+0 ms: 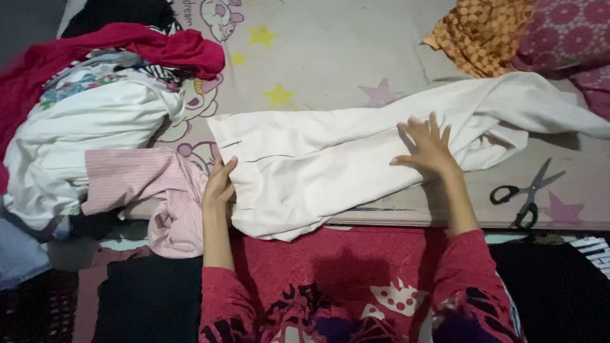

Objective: The person folds a white long-sleeved shirt and a pink striped shirt on a bed. They use scissors to trim small threads from the garments before folding them neatly and stacking them.

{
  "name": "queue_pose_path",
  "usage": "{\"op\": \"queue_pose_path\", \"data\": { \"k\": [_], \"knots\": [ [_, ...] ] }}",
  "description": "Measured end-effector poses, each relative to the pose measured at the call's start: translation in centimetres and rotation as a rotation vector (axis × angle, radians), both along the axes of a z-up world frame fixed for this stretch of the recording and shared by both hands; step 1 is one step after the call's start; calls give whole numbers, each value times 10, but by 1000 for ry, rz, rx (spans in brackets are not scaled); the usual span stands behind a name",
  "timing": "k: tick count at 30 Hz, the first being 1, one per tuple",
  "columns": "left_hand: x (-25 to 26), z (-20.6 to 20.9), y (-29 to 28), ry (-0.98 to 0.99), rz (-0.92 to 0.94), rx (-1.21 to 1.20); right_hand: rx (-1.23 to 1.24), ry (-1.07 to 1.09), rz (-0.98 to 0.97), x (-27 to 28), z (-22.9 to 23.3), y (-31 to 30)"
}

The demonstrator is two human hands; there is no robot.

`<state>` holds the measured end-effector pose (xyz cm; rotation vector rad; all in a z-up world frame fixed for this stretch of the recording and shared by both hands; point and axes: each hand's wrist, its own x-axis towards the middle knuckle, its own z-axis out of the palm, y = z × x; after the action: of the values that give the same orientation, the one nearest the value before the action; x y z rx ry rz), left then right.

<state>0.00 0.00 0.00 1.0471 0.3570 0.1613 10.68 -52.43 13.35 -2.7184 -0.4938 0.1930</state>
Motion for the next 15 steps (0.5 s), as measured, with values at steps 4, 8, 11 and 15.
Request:
{"op": "queue_pose_path", "data": {
  "k": [4, 8, 11, 15],
  "knots": [
    [-15, 30, 1, -37, 15, 13, -55, 88, -53, 14, -43, -10],
    [-10, 27, 14, 152, -55, 51, -172, 62, -87, 23, -49, -33],
    [-35, 96, -21, 273, -315, 415, -231, 124, -132, 24, -43, -41],
    [-67, 154, -83, 480, -580, 965, -331, 183, -139, 27, -66, -53]
  ]
}}
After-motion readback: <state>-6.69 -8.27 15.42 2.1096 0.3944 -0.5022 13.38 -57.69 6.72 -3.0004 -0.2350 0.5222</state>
